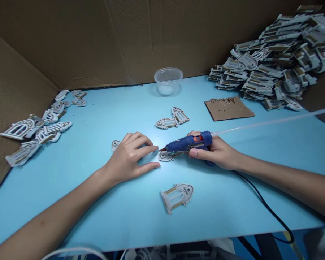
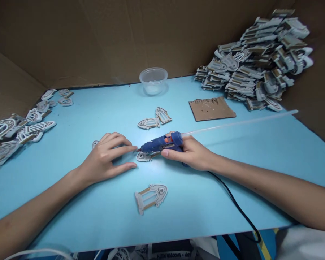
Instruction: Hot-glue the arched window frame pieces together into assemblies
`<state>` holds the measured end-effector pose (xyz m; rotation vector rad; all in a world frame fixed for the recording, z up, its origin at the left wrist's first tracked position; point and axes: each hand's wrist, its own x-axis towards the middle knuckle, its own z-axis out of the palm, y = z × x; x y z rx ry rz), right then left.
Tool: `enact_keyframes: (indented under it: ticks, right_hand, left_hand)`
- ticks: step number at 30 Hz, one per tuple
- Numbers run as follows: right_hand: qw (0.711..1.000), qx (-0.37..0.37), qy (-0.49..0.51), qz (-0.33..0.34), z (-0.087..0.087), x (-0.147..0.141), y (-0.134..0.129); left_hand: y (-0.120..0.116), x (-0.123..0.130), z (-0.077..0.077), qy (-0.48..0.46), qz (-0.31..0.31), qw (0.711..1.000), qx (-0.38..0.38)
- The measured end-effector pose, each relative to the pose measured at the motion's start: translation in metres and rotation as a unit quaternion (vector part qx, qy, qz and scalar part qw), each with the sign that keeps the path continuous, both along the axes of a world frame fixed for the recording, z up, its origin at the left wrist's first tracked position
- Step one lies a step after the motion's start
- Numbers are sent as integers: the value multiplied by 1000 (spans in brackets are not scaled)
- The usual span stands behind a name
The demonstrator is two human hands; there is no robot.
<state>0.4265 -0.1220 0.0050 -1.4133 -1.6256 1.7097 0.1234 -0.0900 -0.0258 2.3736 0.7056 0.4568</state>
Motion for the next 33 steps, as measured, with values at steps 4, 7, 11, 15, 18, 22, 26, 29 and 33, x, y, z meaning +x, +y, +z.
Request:
enact_keyframes:
  ticks: [4,7,11,15,18,22,26,29,33]
  right_hand:
    - [1000,-16,-8,14,-3,12,7]
    - [999,-29,-27,20,-6,21,10]
    - [997,-75,-7,26,-7,23,9]
    - [998,-46,33,-40,-8,21,9]
    - [990,11,10,-143,-10,19,8]
    - [979,19,-45,-196,-11,18,6]
    - [978,28,-73,-192,-12,19,5]
    - [981,30,-74,-177,-14,19,6]
    - [984,37,-68,-161,-18,19,6]
  left_hand:
    - [-7,3,1,-2,26,999,36]
    - [-13,7,2,-10,45,997,54]
    - [-17,11,1,-6,34,999,35]
    - [-17,12,1,-13,34,999,15]
    - [-14,11,4,-44,65,996,42]
    - [4,0,6,-64,171,977,112]
    - [34,-25,5,16,269,961,54]
    - [51,-43,5,153,241,951,-120]
    - [54,-50,8,178,174,941,-229]
